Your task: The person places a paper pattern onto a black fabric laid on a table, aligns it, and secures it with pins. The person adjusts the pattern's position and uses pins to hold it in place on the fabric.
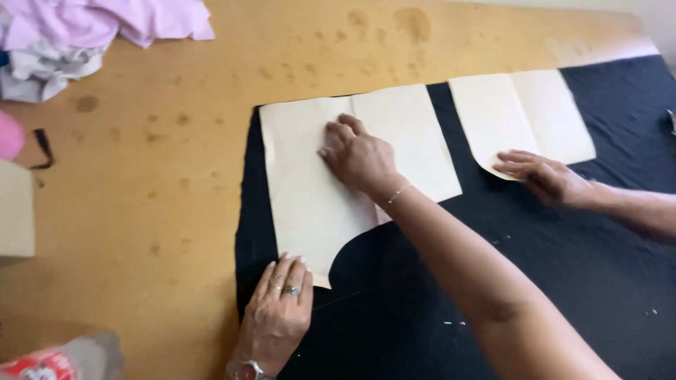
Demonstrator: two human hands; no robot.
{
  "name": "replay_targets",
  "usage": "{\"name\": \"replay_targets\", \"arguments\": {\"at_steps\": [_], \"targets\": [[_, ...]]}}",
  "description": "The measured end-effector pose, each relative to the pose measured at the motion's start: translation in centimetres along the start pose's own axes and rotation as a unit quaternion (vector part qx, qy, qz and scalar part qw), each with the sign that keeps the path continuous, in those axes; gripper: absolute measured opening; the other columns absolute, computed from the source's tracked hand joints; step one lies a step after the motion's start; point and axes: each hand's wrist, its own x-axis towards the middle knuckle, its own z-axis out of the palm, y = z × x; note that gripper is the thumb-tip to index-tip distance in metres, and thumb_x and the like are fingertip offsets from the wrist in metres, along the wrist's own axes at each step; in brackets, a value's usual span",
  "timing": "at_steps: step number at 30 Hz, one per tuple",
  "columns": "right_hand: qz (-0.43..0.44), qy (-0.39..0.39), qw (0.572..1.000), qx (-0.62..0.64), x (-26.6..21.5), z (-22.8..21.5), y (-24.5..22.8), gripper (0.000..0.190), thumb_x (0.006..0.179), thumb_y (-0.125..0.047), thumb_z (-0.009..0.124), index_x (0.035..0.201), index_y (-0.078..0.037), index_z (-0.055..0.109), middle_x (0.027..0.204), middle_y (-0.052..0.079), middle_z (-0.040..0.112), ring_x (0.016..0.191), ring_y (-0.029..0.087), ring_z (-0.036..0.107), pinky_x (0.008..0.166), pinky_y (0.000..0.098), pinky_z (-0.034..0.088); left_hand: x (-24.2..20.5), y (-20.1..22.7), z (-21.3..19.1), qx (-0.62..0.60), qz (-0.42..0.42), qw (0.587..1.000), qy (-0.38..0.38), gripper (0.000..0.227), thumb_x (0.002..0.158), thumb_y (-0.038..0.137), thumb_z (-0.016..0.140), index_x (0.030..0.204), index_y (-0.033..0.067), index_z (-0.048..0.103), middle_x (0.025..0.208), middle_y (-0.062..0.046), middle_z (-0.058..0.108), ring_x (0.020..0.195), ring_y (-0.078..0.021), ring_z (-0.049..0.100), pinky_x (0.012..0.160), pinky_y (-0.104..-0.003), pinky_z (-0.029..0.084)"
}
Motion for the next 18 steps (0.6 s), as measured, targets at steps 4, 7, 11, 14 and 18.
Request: {"name": "replay_targets", "arguments": {"at_steps": [4,7,11,14,18], "targets": [[0.029,0.080,0.996,-0.023,0.5,1.8,4.8,0.063,0.096,-0.065,0.046,0.144,-0.026,0.055,0.155,-0.007,0.046,0.099,0.024,0.074,0.071,0.0482,0.059,-0.2,0.2,0.7,-0.019,0.008,1.000,0.017,0.025,0.099,0.003,0.048,0.108,0.0027,0.071,0.122,-0.014,0.071,0.120,-0.0343,0.067,0.101,-0.045,0.053],[0.053,0.087,0.995,0.020,-1.5,0.4,7.5,0.061,0.096,-0.062,0.047,0.143,-0.025,0.056,0.156,-0.005,0.046,0.104,0.029,0.073,0.078,0.0509,0.057,0.1,0.6,0.6,-0.004,-0.028,0.999,0.028,0.052,0.097,0.054,0.055,0.105,0.0060,0.073,0.118,-0.012,0.073,0.116,-0.0293,0.069,0.097,-0.043,0.054],[0.041,0.113,0.993,0.007,-6.4,-0.5,11.0,0.054,0.097,-0.053,0.053,0.140,-0.021,0.057,0.153,0.000,0.047,0.090,0.034,0.073,0.062,0.0532,0.056,0.2,0.9,1.0,0.025,-0.043,0.998,0.047,0.029,0.097,0.040,0.061,0.097,0.0135,0.074,0.115,-0.006,0.075,0.114,-0.0257,0.071,0.101,-0.043,0.053],[-0.033,0.207,0.978,0.017,-13.4,-2.0,11.8,0.038,0.098,-0.040,0.066,0.129,-0.018,0.063,0.138,0.002,0.058,0.081,0.027,0.073,0.053,0.0438,0.055,0.2,1.0,0.7,0.052,-0.036,0.997,0.047,0.007,0.097,0.024,0.071,0.096,0.0172,0.073,0.114,-0.002,0.075,0.113,-0.0231,0.072,0.104,-0.042,0.050],[-0.094,0.204,0.969,0.103,-25.1,-5.1,11.7,0.021,0.098,-0.026,0.069,0.116,-0.015,0.067,0.119,0.007,0.069,0.092,0.023,0.074,0.067,0.0340,0.059,-0.2,0.9,0.7,0.066,-0.032,0.997,0.021,0.007,0.096,0.025,0.071,0.099,0.0203,0.074,0.117,0.000,0.076,0.115,-0.0201,0.072,0.107,-0.042,0.048]]}}
